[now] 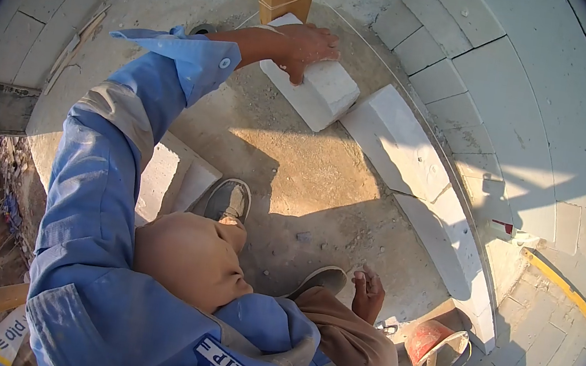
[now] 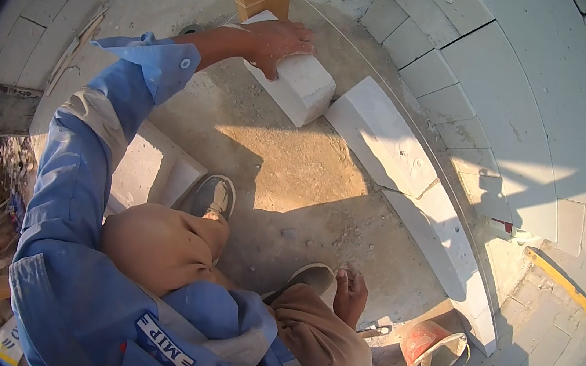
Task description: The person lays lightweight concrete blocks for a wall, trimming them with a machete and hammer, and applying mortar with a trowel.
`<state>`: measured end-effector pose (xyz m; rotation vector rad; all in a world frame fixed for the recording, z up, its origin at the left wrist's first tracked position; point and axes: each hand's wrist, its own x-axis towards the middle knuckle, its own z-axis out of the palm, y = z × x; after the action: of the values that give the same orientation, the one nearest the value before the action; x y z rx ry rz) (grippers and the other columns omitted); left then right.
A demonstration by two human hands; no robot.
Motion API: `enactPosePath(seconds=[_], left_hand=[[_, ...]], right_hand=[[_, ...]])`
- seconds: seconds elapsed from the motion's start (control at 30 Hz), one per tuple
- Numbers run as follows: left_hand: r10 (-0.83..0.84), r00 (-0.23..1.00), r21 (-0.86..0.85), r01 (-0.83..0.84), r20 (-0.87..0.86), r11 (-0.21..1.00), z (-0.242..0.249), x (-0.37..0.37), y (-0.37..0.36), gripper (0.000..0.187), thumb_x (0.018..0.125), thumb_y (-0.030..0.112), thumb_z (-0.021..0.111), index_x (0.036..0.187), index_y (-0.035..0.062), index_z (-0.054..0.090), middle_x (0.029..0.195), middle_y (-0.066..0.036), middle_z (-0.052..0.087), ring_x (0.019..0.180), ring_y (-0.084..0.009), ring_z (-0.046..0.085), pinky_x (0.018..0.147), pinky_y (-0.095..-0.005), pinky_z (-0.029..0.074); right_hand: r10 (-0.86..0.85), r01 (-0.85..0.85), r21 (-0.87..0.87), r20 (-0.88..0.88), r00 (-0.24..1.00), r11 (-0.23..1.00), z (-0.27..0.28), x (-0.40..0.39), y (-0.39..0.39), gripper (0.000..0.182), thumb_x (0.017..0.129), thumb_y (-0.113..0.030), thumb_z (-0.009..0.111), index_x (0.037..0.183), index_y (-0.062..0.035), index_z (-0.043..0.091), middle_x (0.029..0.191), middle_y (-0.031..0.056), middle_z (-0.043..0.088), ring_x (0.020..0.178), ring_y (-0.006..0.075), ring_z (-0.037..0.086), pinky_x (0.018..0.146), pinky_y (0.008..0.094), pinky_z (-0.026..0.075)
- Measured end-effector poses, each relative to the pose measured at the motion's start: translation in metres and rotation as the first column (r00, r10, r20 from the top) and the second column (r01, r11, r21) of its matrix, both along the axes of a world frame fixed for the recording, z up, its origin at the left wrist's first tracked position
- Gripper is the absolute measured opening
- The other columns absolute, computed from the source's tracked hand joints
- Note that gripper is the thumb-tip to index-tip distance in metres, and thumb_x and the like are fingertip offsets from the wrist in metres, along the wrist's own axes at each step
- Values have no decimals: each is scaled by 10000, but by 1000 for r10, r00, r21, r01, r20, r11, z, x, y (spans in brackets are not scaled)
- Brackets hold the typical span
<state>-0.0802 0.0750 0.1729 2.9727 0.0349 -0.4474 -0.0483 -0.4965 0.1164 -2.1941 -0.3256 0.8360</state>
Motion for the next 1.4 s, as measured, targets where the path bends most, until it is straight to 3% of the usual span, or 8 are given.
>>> enactPosePath(seconds=[0.4, 0.47, 0.67, 0.73, 0.93, 1.1, 1.23, 1.4], left_hand=[[123, 992, -6, -123, 27, 992, -7, -24, -7, 961, 596, 225, 887, 1454, 166, 456, 1420, -134, 504, 1366, -317, 442, 1188, -448, 295], [137, 986, 18, -139, 92, 990, -13, -29, -7, 1017, 644, 279, 895, 1522, 190, 390, 1512, -135, 445, 1457, -299, 355, 1230, -444, 242], [227, 958, 168, -256, 176, 952, 0, -36, -61, 1090, 736, 399, 872, 1603, 204, 240, 1633, -144, 287, 1551, -292, 174, 1268, -532, 117], [153, 938, 60, -180, 311, 982, -9, -34, -84, 1067, 755, 395, 860, 1600, 192, 242, 1635, -142, 280, 1551, -306, 169, 1256, -581, 107], [211, 907, -51, -207, 364, 977, -24, -22, -113, 942, 819, 365, 801, 1590, 201, 285, 1624, -131, 312, 1553, -299, 167, 1256, -596, 83], [262, 904, 172, -333, 339, 927, -37, -25, -84, 644, 938, 215, 644, 1533, 253, 401, 1601, -92, 371, 1553, -271, 183, 1245, -635, 53], [188, 901, 155, -265, 390, 952, -49, -27, -54, 560, 939, 229, 639, 1473, 284, 477, 1508, -68, 474, 1519, -256, 264, 1247, -611, 82], [93, 940, 34, -110, 329, 993, -30, -32, -32, 852, 616, 349, 912, 1386, 295, 552, 1283, -37, 575, 1389, -244, 419, 1205, -525, 202]], right_hand=[[119, -126, -91, -80, 990, 988, -24, 12, 6, 497, 969, -336, 670, 1252, 72, 636, 1031, 187, 737, 947, 217, 692, 850, 329, 525], [162, -169, -78, -91, 983, 983, -26, 12, 6, 559, 966, -387, 685, 1262, 83, 620, 1006, 147, 729, 875, 200, 698, 757, 322, 532], [91, -105, -107, -132, 987, 989, -26, 11, 10, 480, 979, -339, 665, 1245, 60, 639, 1005, 175, 733, 885, 223, 714, 774, 335, 554], [97, -115, -107, -153, 983, 988, -30, 14, 9, 476, 981, -344, 666, 1240, 56, 640, 996, 164, 731, 878, 221, 715, 767, 335, 557], [113, -150, -150, -230, 967, 977, -42, 18, 10, 495, 989, -372, 658, 1252, 46, 624, 1011, 155, 722, 875, 239, 716, 754, 350, 573], [80, -141, -217, -267, 960, 966, -44, 20, 9, 537, 976, -415, 665, 1235, 55, 624, 1015, 171, 718, 871, 248, 711, 802, 375, 583], [79, -149, -246, -274, 958, 958, -46, 20, 10, 555, 966, -447, 667, 1216, 47, 631, 1014, 174, 715, 884, 251, 707, 805, 387, 582], [56, -136, -288, -270, 961, 948, -43, 22, 14, 570, 964, -484, 655, 1175, 45, 641, 994, 173, 722, 923, 257, 703, 813, 410, 582]])
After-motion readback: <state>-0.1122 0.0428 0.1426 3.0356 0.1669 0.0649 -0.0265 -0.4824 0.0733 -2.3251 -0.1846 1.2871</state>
